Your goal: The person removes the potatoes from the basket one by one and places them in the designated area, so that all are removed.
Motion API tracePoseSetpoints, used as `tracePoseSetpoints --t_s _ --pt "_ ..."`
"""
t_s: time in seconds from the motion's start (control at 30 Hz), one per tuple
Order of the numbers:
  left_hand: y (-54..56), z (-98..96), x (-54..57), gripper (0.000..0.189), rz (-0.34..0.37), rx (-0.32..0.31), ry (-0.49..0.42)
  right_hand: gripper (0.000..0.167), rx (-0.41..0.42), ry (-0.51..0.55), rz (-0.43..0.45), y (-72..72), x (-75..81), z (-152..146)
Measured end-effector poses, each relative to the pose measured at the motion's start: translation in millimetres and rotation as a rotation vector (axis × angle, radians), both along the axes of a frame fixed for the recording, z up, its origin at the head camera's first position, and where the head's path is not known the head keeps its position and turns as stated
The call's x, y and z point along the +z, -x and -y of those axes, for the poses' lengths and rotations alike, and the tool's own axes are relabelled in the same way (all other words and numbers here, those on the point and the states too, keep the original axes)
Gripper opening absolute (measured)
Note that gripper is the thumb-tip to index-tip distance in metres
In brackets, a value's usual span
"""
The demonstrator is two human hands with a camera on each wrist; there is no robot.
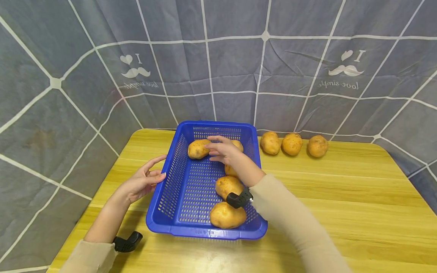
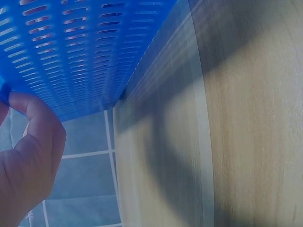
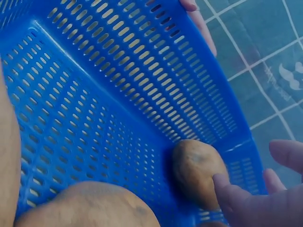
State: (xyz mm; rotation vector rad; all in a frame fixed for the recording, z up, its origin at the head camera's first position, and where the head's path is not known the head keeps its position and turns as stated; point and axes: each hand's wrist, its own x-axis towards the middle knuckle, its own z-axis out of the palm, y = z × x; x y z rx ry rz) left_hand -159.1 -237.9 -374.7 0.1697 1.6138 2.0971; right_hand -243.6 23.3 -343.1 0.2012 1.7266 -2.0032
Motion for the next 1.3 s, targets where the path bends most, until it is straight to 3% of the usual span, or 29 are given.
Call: tracePoseSetpoints --t_s 0.43,0.73,1.07,1.3 --pt "2.1 1.0 1.2 0.064 0.015 0.019 0.019 0.050 -0.071 -0.047 0.050 8.2 -15.1 19.9" --pt "3.2 -0.5 3.1 0.066 0.007 -0.004 -0.009 0.055 -0.090 -0.078 0.046 12.8 -26.1 26.4" --pt "2.3 -0.8 3.1 0.069 0.006 0.008 0.004 0.055 -0.060 -0.125 -0.020 16.2 -31.3 30.6" --pt "2.0 1.2 -0.7 0.061 -0.007 -0.003 -0.005 0.052 -0.068 -0.177 -0.084 15.2 -35.8 32.6"
